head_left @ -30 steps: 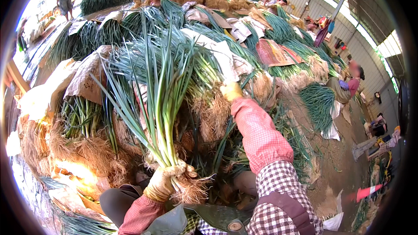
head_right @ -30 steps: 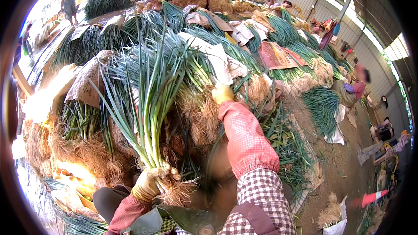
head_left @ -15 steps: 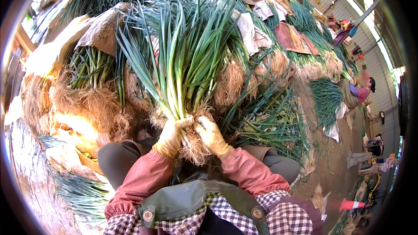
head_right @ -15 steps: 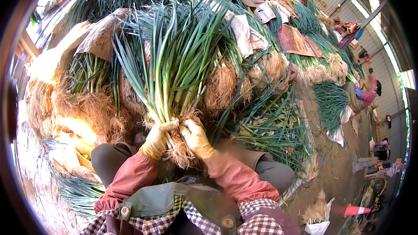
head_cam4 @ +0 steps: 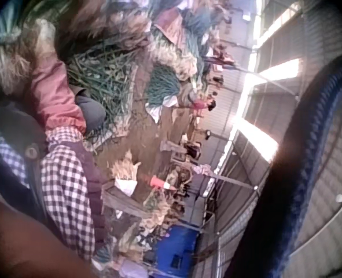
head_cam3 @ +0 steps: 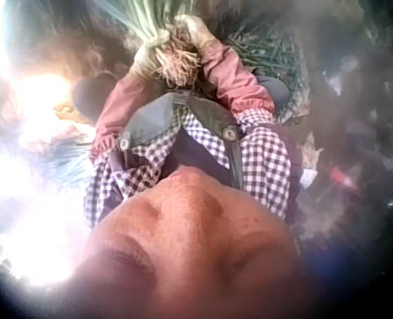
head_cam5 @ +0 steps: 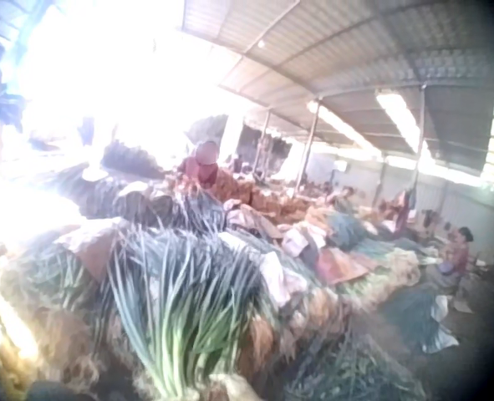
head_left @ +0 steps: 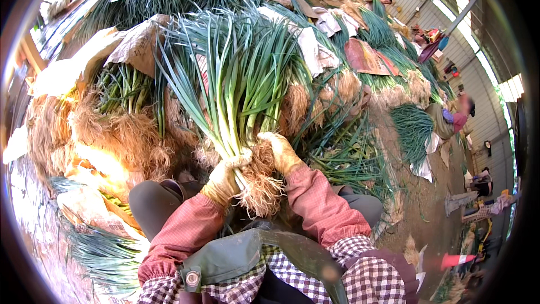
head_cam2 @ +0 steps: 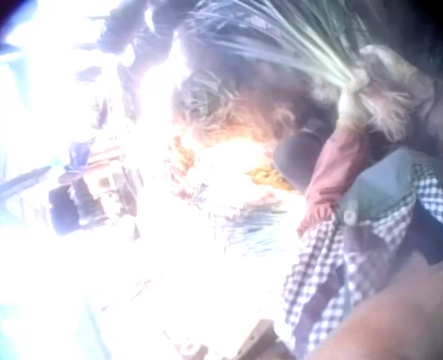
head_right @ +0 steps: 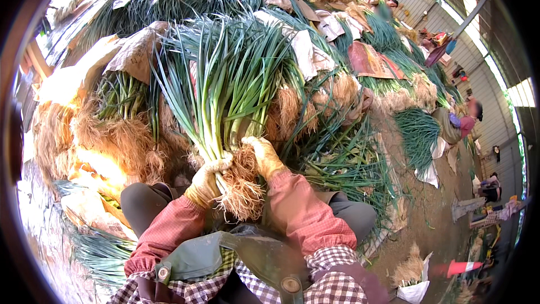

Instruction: The person bundles leeks by hand while sitting on the floor of a large processing shed. They gather stalks from a massive pile, group them into bundles, and place them onto the pile.

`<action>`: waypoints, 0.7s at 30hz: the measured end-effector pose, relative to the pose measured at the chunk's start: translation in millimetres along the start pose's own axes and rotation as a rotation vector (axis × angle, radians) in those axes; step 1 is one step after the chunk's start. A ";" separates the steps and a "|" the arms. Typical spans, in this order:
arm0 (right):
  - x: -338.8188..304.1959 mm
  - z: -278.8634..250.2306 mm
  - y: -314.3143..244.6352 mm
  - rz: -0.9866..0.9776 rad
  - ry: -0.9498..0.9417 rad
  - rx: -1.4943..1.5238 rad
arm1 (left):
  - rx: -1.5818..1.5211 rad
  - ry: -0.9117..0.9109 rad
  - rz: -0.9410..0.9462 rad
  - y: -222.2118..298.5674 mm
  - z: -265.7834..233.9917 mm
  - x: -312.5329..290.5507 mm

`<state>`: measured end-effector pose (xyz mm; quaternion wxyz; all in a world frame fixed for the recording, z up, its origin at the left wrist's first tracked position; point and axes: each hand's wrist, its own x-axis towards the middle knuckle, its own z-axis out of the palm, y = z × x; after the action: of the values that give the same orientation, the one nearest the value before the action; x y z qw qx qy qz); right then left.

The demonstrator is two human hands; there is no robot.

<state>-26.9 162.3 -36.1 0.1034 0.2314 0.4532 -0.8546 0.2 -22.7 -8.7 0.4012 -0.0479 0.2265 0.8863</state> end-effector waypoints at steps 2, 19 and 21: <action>18.5 -15.8 -4.1 -0.209 0.200 -0.420 | -0.039 0.085 0.006 -2.2 35.0 -6.1; 5.4 39.0 -24.4 -0.128 0.015 -0.187 | 0.092 0.286 0.061 -28.1 15.4 19.4; 6.4 33.5 -14.3 -0.230 0.059 -0.046 | 0.188 0.249 0.029 -26.2 -0.6 23.8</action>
<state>-48.1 143.1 -12.7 -0.0033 0.2007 0.4991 -0.8430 3.3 8.6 -25.1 0.3598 -0.1165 0.3573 0.8540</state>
